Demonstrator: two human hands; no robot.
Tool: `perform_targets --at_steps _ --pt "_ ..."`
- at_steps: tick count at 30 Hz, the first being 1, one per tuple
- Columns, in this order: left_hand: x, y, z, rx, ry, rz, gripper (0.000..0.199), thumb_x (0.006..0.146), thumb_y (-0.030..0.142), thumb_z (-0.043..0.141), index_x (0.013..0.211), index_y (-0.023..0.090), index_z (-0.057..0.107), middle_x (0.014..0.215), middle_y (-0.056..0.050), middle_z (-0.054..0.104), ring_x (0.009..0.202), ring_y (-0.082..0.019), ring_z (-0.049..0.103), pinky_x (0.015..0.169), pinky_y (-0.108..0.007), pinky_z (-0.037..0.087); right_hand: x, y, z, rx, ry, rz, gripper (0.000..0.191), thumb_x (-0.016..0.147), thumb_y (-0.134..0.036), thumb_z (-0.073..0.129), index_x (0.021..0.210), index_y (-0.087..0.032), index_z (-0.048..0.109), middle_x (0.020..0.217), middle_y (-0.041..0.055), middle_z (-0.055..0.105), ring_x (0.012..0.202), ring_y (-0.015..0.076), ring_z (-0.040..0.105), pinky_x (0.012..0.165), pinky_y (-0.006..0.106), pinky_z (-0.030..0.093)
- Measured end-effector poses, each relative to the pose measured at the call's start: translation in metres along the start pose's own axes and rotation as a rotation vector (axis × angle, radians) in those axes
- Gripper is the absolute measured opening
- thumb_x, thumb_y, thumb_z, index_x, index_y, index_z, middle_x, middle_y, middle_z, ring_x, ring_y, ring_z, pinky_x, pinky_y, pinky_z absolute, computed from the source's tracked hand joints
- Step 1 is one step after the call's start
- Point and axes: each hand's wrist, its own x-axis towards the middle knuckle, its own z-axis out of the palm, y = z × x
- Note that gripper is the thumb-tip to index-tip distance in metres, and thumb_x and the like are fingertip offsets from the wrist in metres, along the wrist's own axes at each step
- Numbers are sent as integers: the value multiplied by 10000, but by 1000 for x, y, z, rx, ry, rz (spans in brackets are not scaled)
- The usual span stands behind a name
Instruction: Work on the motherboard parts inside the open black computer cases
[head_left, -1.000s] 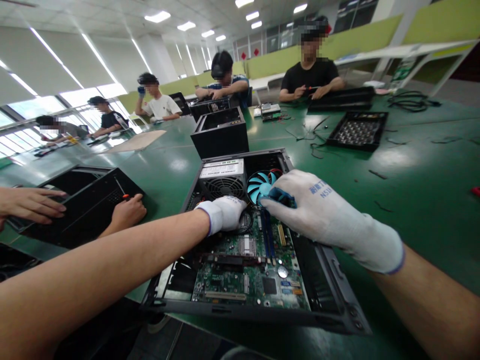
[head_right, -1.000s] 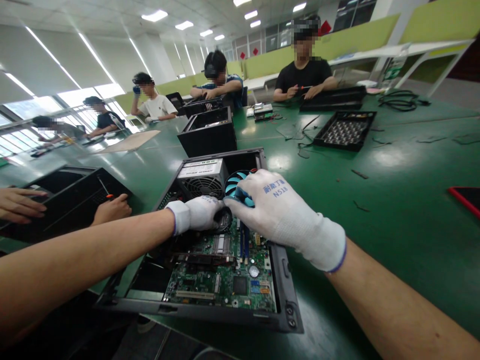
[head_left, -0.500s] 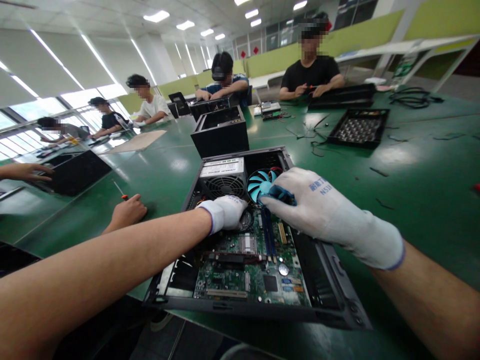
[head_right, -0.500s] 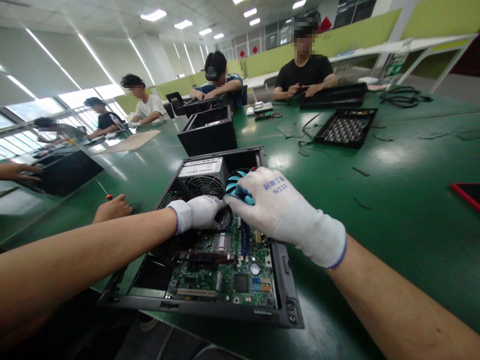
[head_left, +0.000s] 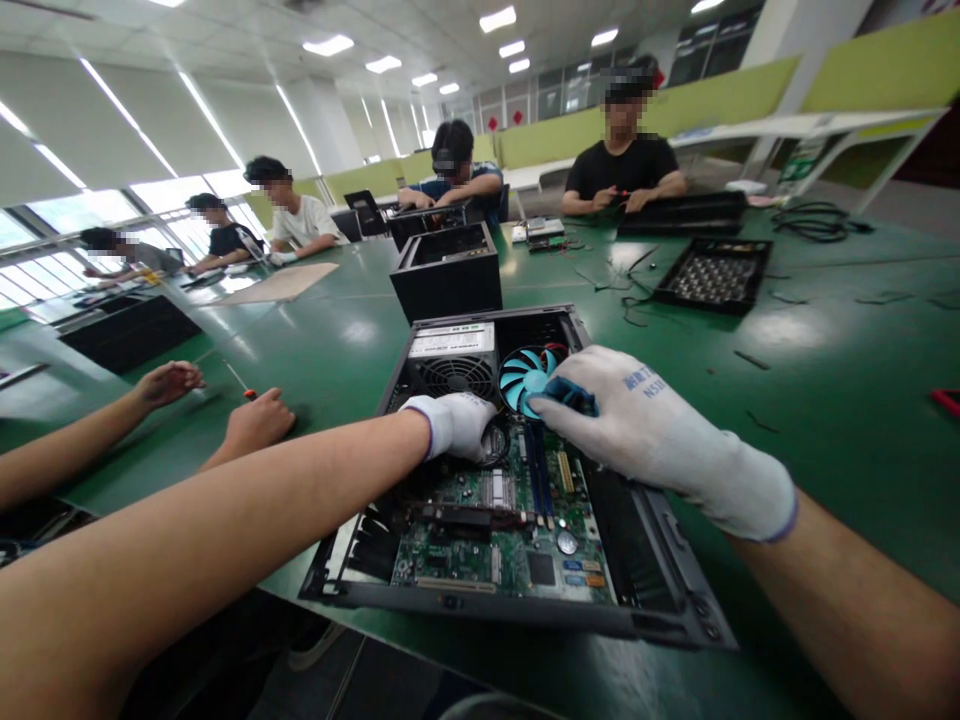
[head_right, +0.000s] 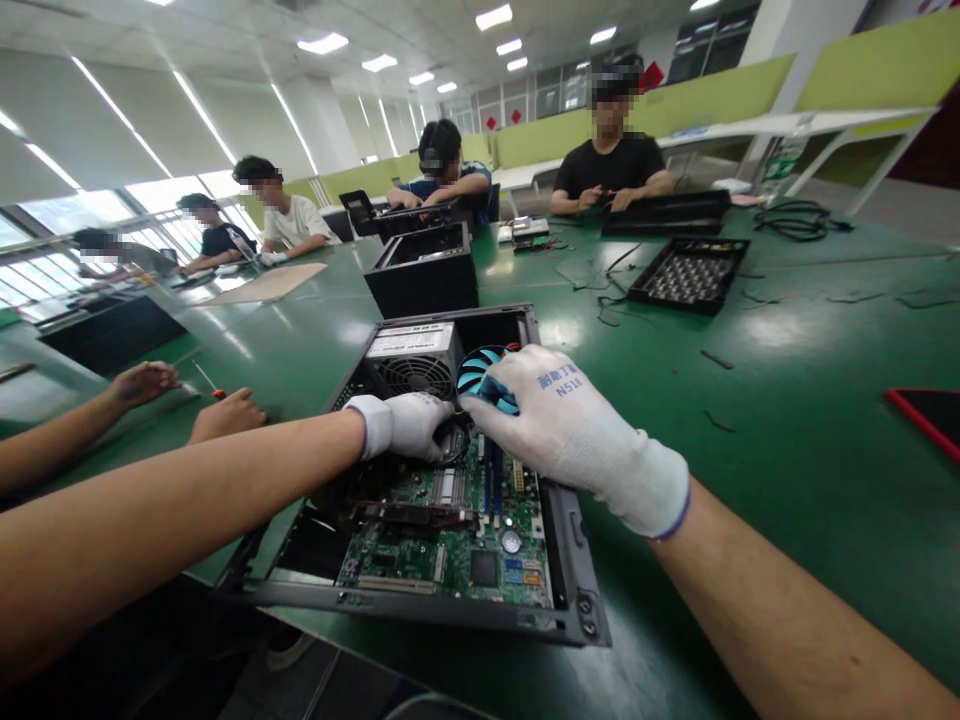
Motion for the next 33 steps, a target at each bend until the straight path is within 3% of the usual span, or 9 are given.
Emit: perform_targets --at_steps 9,20,25,33 --pt "3 -1 3 15 -5 13 483 791 369 763 1204 129 692 1217 -177 748 1111 -334 726 959 -384 584 -1 -2 -1 10 10 16 347 1006 -481 553 830 -196 643 843 61 666 817 215 562 747 339 387" --pt "11 -2 1 26 -20 21 561 749 337 795 1266 156 675 1255 -155 739 1130 -330 718 967 -375 576 0 0 1 15 17 11 373 1003 -498 544 795 -199 622 812 49 644 779 202 535 721 330 362" --pt "11 -3 1 24 -11 26 491 776 349 764 1214 139 694 1208 -162 750 1078 -339 731 911 -384 590 0 1 1 14 9 4 366 1005 -487 540 792 -200 617 810 49 644 784 203 533 731 331 364" --pt "11 -3 4 8 20 19 518 779 344 763 1252 151 681 1224 -158 746 1110 -335 719 951 -384 568 -1 1 2 10 5 7 365 1004 -491 542 798 -200 618 820 49 639 792 203 538 734 330 366"
